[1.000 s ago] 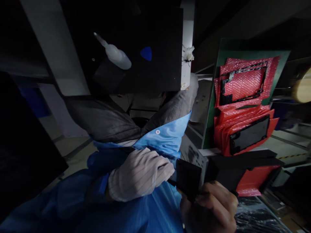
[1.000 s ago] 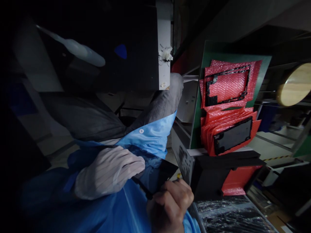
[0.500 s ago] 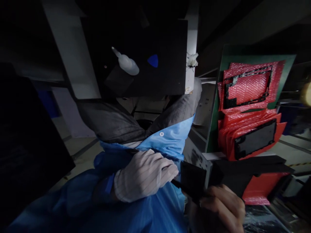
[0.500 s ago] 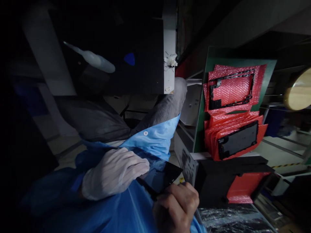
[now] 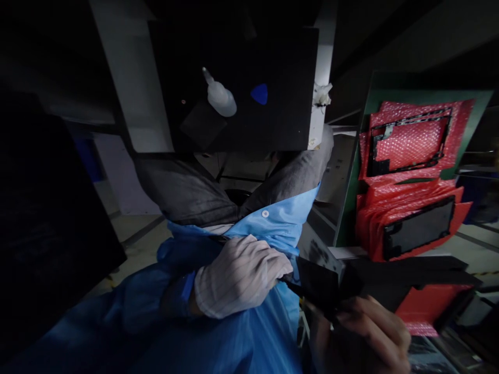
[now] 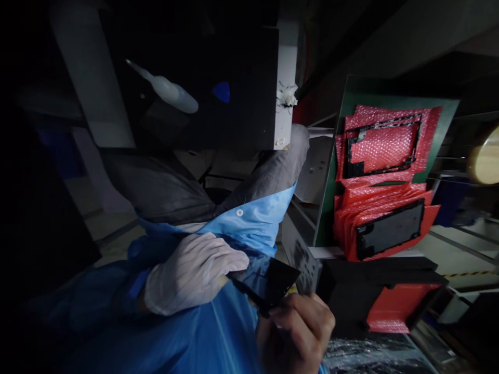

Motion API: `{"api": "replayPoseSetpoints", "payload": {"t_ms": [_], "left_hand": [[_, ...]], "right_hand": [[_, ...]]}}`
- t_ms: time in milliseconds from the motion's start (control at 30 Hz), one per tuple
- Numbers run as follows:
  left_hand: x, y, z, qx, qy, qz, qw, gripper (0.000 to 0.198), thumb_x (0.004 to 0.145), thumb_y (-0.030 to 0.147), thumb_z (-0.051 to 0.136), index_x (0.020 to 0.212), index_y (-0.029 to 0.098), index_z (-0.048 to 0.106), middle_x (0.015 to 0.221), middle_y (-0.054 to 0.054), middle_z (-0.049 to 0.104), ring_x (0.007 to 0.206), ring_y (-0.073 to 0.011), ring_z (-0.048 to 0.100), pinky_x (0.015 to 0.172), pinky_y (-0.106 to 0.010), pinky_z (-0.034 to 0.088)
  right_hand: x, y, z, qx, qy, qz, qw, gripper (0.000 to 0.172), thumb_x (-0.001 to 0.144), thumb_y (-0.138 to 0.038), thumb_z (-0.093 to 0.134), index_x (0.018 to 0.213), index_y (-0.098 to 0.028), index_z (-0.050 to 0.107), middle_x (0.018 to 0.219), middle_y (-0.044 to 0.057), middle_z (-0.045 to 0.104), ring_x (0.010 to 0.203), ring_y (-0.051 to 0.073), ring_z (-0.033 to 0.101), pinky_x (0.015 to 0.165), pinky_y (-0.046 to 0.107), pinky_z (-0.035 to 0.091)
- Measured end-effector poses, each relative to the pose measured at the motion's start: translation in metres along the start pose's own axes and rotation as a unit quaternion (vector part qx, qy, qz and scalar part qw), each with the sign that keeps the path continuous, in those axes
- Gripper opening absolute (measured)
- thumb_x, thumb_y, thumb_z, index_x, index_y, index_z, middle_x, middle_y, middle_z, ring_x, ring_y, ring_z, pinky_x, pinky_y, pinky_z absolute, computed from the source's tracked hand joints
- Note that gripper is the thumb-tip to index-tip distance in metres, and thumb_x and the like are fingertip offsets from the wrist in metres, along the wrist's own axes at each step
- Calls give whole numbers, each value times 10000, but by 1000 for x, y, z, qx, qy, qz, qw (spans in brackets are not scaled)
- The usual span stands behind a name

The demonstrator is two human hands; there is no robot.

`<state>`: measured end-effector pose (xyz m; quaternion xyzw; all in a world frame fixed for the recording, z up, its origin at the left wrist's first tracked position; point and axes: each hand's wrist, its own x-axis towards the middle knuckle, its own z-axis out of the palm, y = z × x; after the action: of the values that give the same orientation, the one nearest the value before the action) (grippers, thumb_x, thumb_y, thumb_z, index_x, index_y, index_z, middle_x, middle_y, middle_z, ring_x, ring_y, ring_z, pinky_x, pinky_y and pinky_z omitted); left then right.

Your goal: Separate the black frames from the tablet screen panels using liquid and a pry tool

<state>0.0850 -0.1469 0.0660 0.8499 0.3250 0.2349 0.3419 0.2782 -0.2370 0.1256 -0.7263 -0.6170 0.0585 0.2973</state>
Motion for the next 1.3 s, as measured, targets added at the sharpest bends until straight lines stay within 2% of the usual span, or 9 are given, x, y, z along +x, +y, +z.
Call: {"api": "replayPoseSetpoints", "payload": {"t_ms": [100,300,433,667,833,933,1167,1233,1300], "left_hand": [[0,3,-2,10,-3,-6,1000,263,1084,51,591,1010,229,772,882,18,834,781,-146,762,719,-336,556],[13,14,-17,17,-9,-25,1000,350,1104,5,524,982,206,783,795,43,784,724,-150,741,696,-383,517],[19,20,-25,20,-26,-23,999,360,1099,-7,525,972,199,792,749,47,739,687,-161,710,695,-400,497],[24,25,-30,22,-27,-39,999,485,1239,116,401,959,217,783,740,44,743,680,-164,705,720,-412,485],[21,27,-34,21,-51,-36,998,426,1217,88,412,1012,230,758,808,36,787,743,-177,749,753,-414,483],[19,28,-34,13,-53,-39,998,373,1206,83,435,1035,222,736,793,35,769,714,-171,737,740,-408,488],[21,30,-33,23,-67,-52,996,332,1162,62,480,986,221,713,725,36,682,652,-171,695,660,-389,489],[21,30,-33,22,-71,-60,995,322,1152,67,489,975,223,709,721,33,667,633,-172,678,634,-386,485],[21,31,-33,20,-77,-68,995,315,1135,59,502,958,222,706,706,30,643,617,-177,661,617,-390,481]], "right_hand": [[-4,0,1,1,13,7,1000,305,940,-116,862,838,-269,618,783,-39,661,674,154,583,608,355,448],[-7,5,-8,-8,16,-3,1000,352,1021,-274,946,895,-247,619,893,-15,702,777,145,661,675,361,464],[-1,4,-11,-12,34,-15,999,339,1032,-262,944,944,-250,617,899,-21,688,780,142,658,678,355,472],[1,-2,-11,-22,30,-6,999,340,999,-211,966,981,-250,629,883,-28,663,772,156,634,698,346,500],[-2,-4,-11,-11,33,15,999,308,1031,-203,929,968,-235,630,879,-36,646,765,139,629,793,341,539],[-4,-2,-11,1,33,26,999,279,1042,-206,915,1005,-221,639,914,-34,654,806,136,650,833,334,550],[-9,4,-8,27,34,46,998,267,992,-146,934,1049,-210,681,988,-4,678,846,142,656,786,307,548],[-11,5,-6,45,41,61,996,307,962,-113,948,1122,-215,707,1019,9,691,868,158,664,761,307,545],[-14,4,-4,60,51,72,994,418,929,-76,964,1236,-224,722,1050,18,710,890,176,672,755,319,540]]}}
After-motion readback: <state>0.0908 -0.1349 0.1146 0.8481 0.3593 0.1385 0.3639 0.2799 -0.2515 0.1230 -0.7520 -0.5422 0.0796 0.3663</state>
